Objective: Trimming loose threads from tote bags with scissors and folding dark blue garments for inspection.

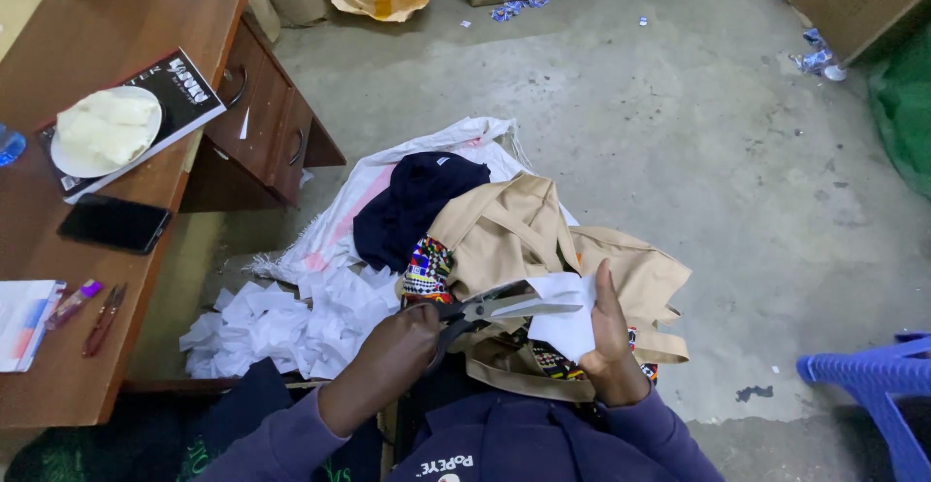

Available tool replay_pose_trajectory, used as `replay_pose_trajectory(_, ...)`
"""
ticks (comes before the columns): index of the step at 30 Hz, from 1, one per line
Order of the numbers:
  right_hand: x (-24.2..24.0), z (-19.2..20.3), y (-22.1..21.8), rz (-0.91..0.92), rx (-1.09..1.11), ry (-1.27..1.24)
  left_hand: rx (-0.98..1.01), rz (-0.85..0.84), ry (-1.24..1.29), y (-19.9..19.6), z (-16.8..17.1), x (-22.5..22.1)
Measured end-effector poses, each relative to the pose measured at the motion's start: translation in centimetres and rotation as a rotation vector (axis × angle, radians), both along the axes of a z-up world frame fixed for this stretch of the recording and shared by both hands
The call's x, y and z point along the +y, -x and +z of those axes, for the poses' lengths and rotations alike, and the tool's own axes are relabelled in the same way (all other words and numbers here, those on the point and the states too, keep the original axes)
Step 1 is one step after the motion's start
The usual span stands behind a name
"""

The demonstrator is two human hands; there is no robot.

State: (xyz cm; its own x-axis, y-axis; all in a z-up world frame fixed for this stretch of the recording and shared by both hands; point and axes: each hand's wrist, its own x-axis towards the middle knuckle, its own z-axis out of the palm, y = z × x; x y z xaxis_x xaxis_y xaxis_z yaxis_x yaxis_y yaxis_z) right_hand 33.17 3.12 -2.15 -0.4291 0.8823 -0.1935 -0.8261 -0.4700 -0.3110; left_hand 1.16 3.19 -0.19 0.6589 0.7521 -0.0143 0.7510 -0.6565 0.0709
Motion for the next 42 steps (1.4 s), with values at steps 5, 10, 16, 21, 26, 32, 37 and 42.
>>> replay_pose_trajectory(5,2.8,-5.1,-4.7,-0.153,-0.304,0.029,-0.042,0.060,0.066,-0.7,-1.2,-0.3)
replay_pose_trajectory(10,1.3,12.1,-5.1,-0.615,-1.014,-0.422,-0.298,0.097,0.398,-1.4,4.3,-1.5)
replay_pose_trajectory(16,2.3,9.5,-4.0,-0.231,-1.182,-0.445,-0.370,-0.019,0.626,-1.0,3.2,-2.3)
replay_pose_trajectory(21,1.0,6.2,-2.8,-0.188,-0.846,-0.227,-0.368,-0.064,0.795,-0.2,0.6,-3.1)
replay_pose_trajectory(26,0.5,5.2,-2.4,-0.239,-0.635,-0.157,-0.298,-0.146,0.818,1.1,-0.7,-3.6)
replay_pose_trajectory(32,0.0,1.4,-2.7,-0.111,-0.708,-0.198,-0.339,-0.017,0.831,0.3,-0.1,-3.9)
replay_pose_trajectory(37,-0.9,0.7,-1.1,-0.052,-0.757,-0.281,-0.391,0.059,0.799,-1.7,-1.3,-3.8)
replay_pose_trajectory(42,-1.8,0.4,-0.8,-0.030,-0.965,-0.493,-0.602,-0.034,0.820,-2.7,-1.2,-3.5)
